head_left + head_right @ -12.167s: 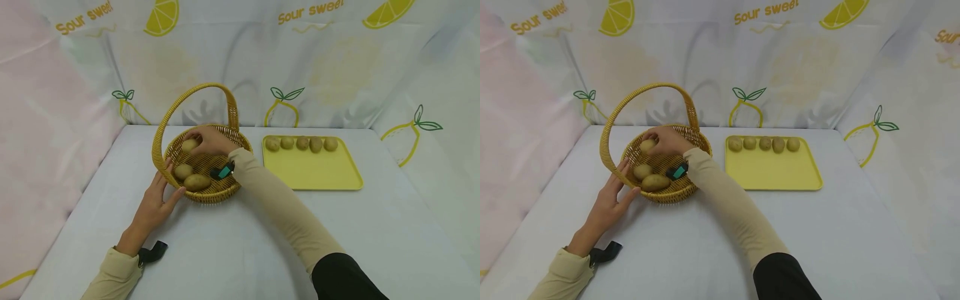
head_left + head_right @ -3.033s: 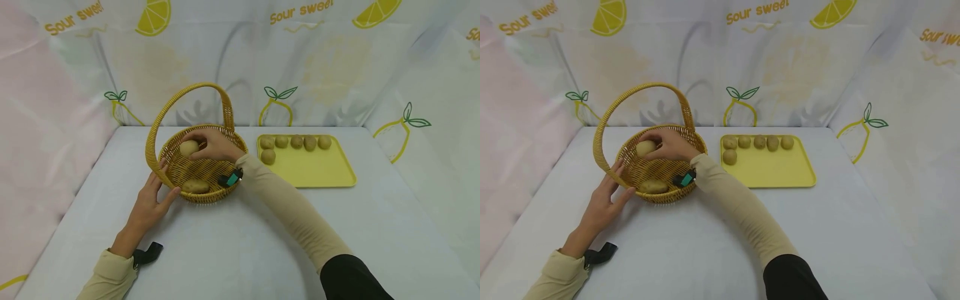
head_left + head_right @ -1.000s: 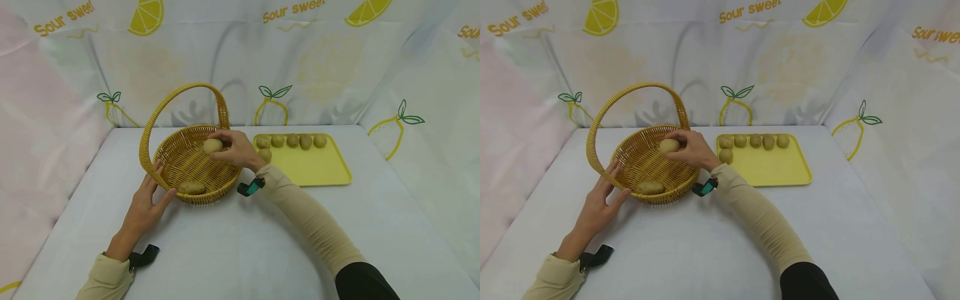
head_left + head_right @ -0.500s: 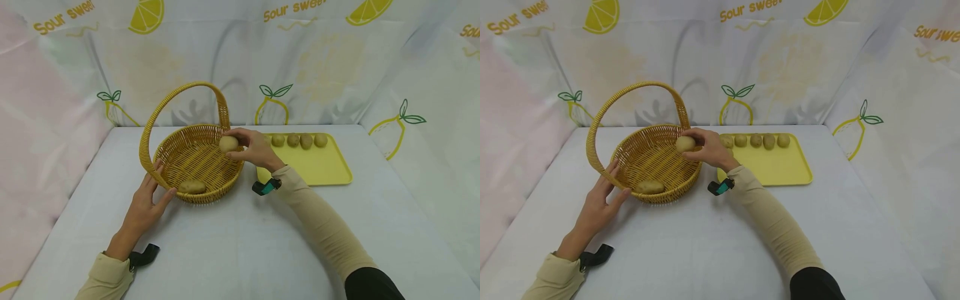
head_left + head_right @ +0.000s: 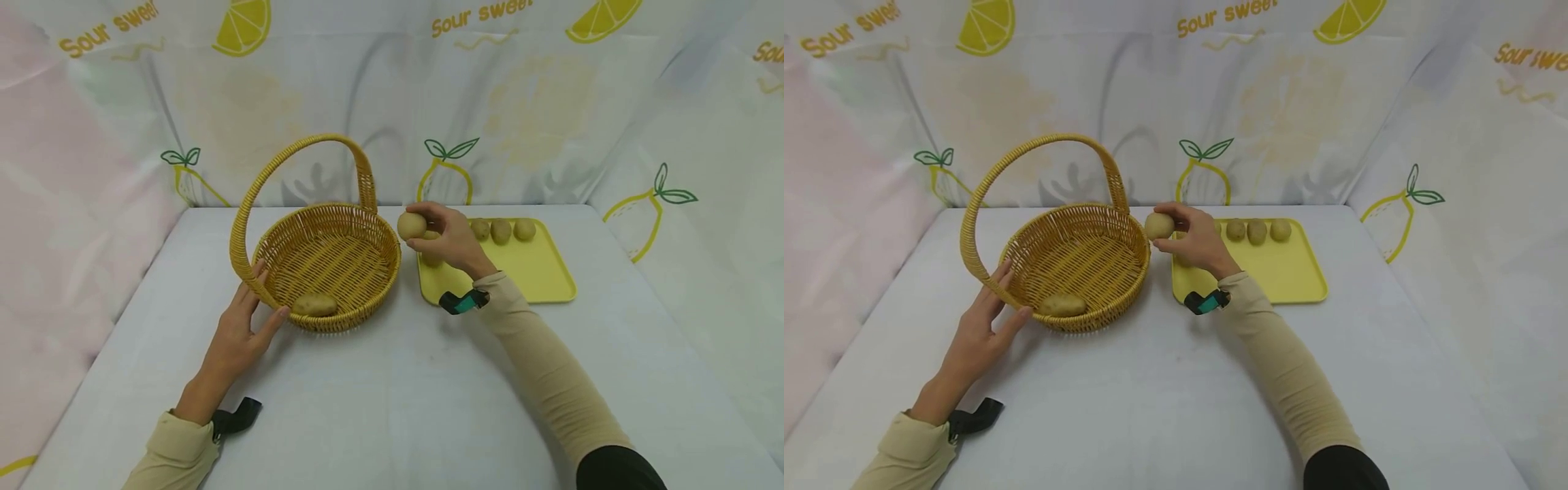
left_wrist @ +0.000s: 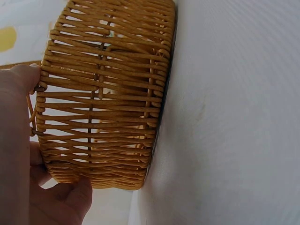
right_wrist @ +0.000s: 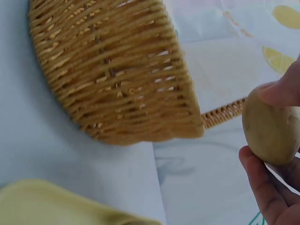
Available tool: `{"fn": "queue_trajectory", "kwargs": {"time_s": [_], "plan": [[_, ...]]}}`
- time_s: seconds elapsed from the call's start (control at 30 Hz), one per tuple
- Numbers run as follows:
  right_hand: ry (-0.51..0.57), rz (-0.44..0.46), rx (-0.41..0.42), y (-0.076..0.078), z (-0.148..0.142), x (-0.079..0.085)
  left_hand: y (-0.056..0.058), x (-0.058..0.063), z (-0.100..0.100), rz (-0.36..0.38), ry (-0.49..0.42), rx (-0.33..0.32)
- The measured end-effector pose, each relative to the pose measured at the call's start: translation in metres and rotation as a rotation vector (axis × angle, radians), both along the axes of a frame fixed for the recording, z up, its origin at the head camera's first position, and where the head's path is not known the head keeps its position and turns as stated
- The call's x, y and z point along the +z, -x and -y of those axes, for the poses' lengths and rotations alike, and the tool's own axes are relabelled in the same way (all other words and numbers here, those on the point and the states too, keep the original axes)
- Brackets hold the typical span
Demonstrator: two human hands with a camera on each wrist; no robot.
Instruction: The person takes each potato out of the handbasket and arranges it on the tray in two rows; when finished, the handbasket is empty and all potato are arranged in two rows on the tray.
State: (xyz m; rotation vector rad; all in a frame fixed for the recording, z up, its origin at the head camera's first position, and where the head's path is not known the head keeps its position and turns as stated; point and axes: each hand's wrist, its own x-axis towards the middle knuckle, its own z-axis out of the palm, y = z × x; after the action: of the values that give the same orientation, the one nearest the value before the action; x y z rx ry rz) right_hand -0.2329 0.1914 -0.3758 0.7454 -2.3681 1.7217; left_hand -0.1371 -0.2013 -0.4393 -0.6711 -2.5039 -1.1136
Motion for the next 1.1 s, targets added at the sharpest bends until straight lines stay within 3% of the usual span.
{"fn": "queue_trajectory", "kwargs": {"time_s": [0.27, 0.63, 1.1], "plan": [[-0.038, 0.045, -0.075, -0.005, -0.021, -0.005, 0.0, 0.0, 0.0, 0.007, 0.008, 0.003], [-0.004, 0.083, -0.152, -0.009, -0.046, -0.015, 0.0, 0.0, 0.0, 0.02, 0.009, 0.001], [-0.129, 0.116, -0.222, -0.008, -0.072, -0.032, -0.001, 0.0, -0.001, 0.041, 0.008, 0.009]]}}
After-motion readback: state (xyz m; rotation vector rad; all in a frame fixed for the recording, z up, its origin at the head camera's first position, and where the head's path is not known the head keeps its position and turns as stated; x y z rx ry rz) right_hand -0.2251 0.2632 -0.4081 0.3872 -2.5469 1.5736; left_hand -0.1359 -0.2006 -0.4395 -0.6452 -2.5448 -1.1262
